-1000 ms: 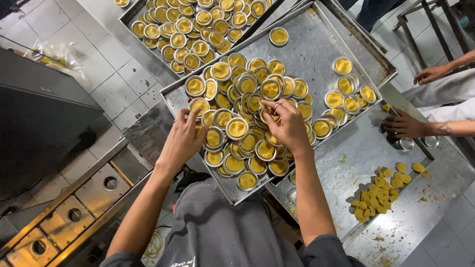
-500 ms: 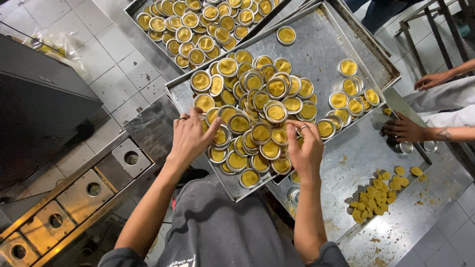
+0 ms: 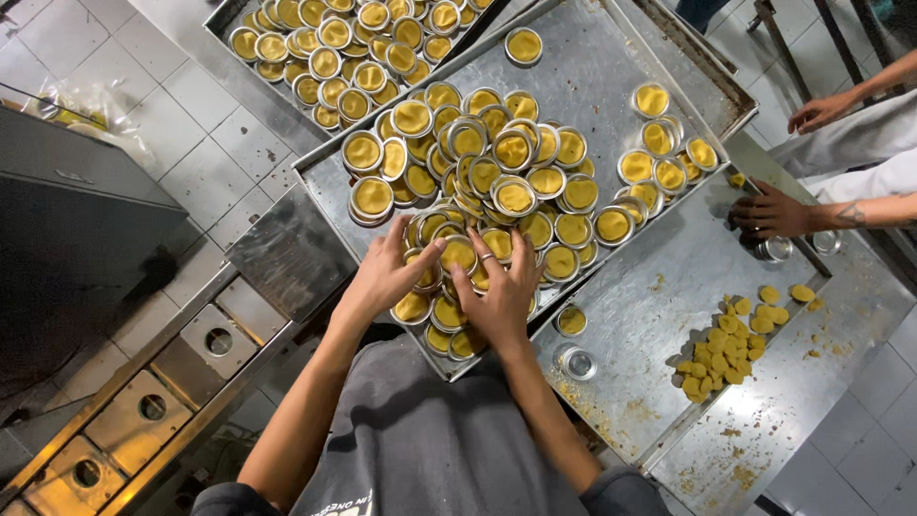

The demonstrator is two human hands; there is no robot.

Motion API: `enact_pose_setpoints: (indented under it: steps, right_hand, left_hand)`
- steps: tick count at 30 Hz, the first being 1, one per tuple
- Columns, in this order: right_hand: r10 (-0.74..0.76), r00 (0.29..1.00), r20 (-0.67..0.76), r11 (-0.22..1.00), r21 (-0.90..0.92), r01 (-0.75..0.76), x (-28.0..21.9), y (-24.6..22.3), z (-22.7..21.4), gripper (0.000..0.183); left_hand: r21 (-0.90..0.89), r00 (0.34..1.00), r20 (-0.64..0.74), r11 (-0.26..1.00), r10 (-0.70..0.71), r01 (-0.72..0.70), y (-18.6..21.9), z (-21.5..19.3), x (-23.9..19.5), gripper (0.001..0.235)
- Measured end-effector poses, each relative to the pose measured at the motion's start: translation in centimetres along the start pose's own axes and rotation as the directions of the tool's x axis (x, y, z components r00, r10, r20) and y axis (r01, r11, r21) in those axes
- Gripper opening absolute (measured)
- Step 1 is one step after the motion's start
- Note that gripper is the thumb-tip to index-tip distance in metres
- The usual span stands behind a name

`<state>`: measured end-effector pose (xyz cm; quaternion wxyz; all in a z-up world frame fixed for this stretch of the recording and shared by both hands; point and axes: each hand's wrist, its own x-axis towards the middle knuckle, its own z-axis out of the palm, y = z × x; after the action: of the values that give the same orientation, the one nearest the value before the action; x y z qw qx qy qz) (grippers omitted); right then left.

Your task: The person places small, round yellow dough portions into metal cups and arranges them on a conveyor belt. They also handle trays filled with these cups, stacking and organizing them on a stainless steel table in a commercial kitchen.

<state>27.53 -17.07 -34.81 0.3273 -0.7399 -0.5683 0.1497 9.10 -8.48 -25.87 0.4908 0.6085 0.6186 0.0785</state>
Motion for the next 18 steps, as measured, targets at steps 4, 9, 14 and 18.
enact_pose_setpoints:
  steps: [4,9,14,18]
  right_hand:
    - [0.133,0.963,-0.236,0.99,-0.002,-0.138,0.3,1.4,-4.1,0.047]
    - [0.149,0.922,-0.356,0.823,-0.472,-0.315,0.1,6.2,-4.1,0.064]
    - [0.274,0.935,-0.226,0.809,-0.471,-0.351,0.9,2.0,-3.8,0.103]
    - [0.422,0.906,-0.032,0.884,-0.208,-0.419,1.8,0.4,-3.1,0.116]
  left_hand:
    - [-0.1,0.997,-0.068,0.995,-0.021,0.014,2.1,0.2,-2.4,0.081]
    - [-0.034,0.999,-0.04,0.999,-0.025,0.024,0.4,1.0,-0.8,0.088]
    - [0.026,1.0,0.003,0.999,-0.018,0.018,2.5,0.1,-0.7,0.092]
    - [-0.004,0.999,-0.026,1.0,0.022,-0.022,1.9,1.6,0.1,0.084]
